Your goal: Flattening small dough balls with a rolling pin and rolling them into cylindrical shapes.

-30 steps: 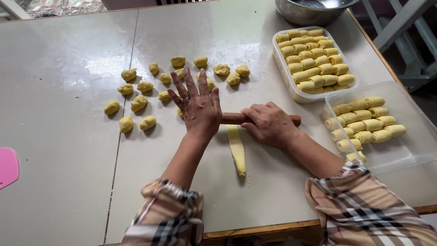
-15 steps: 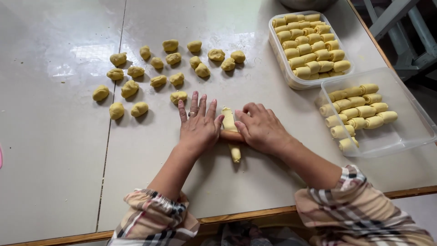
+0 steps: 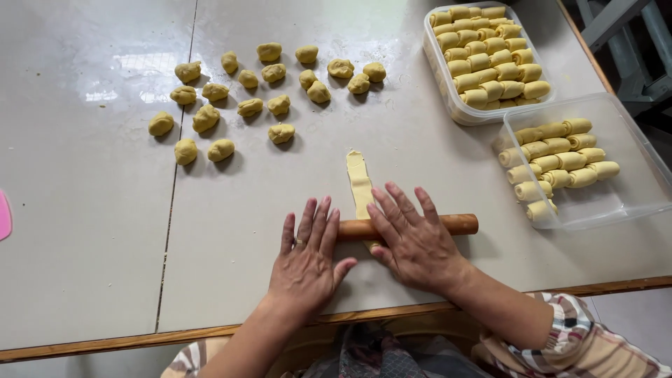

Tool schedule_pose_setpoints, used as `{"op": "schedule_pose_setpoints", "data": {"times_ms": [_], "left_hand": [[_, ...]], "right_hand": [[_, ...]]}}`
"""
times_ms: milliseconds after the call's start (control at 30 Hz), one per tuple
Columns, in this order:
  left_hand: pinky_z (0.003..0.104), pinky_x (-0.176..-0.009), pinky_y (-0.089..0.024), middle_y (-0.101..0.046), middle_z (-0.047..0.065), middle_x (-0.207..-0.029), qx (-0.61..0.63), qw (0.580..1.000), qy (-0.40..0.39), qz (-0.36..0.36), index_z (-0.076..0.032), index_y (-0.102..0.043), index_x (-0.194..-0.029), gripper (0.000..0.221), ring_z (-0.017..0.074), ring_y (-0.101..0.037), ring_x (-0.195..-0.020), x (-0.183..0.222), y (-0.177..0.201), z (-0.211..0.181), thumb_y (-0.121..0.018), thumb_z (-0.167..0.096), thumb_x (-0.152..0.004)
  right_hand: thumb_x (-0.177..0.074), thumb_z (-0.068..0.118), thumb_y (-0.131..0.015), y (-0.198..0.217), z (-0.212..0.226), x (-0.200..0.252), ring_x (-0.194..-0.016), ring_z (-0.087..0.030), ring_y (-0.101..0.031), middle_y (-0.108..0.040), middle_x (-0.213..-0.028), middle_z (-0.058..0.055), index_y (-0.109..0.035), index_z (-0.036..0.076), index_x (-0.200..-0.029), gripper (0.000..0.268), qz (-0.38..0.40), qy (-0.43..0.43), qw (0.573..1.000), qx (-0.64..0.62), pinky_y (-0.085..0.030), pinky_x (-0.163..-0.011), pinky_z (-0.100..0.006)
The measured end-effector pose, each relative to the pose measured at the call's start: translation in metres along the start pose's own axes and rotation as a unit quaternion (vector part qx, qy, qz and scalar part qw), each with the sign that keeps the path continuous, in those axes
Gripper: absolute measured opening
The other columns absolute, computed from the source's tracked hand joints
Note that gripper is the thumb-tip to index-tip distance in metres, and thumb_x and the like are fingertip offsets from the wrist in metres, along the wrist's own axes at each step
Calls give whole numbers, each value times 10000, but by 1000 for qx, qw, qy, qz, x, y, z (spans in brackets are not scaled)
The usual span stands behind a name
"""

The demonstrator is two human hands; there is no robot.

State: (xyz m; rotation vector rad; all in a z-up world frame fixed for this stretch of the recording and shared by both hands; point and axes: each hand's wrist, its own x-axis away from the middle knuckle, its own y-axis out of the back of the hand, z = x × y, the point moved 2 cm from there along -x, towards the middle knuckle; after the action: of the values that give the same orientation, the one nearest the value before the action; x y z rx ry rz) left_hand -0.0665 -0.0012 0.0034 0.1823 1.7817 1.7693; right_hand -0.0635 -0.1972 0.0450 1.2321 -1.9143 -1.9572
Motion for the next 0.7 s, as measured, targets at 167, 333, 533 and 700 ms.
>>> {"op": "schedule_pose_setpoints", "data": {"times_ms": [167,333,533,700], "left_hand": [[515,-1160,-20,-286,119,-1519,38,996,-16,76,-74,-317,-1440,742,257,-165,-1447,-10,13,7,-262,-608,-927],[552,-1100,-218,-592,91,-1277,106,992,52,-40,-177,-679,-1095,469,282,-446,-1313,-85,-12,21,-303,-444,-1009],[585,-1127,40,-384,158,-1467,164,971,135,110,-114,-468,-1375,653,323,-158,-1445,-71,-20,4,-177,-552,-989],[575,-1120,106,-386,171,-1477,94,993,74,-7,-102,-496,-1360,675,305,-145,-1453,-32,0,-16,-219,-579,-972]], "right_hand": [[-935,398,-466,-8,-20,6,-1245,-383,-424,-461,-1352,-192,-426,81,-1370,540,59,-69,980,-176,-302,-1050,-516],[-987,475,-285,-33,-48,-27,-1271,-345,-458,-386,-1469,-77,-364,226,-1428,513,181,-204,942,-194,-423,-968,-571],[-1002,449,-282,-29,-24,-16,-1383,-308,-328,-443,-1403,-127,-507,154,-1334,498,127,-144,981,-27,-225,-1061,-612],[-992,447,-236,-10,12,10,-1326,-309,-423,-539,-1306,-136,-563,129,-1280,539,-37,-83,995,49,-209,-1078,-561]]}}
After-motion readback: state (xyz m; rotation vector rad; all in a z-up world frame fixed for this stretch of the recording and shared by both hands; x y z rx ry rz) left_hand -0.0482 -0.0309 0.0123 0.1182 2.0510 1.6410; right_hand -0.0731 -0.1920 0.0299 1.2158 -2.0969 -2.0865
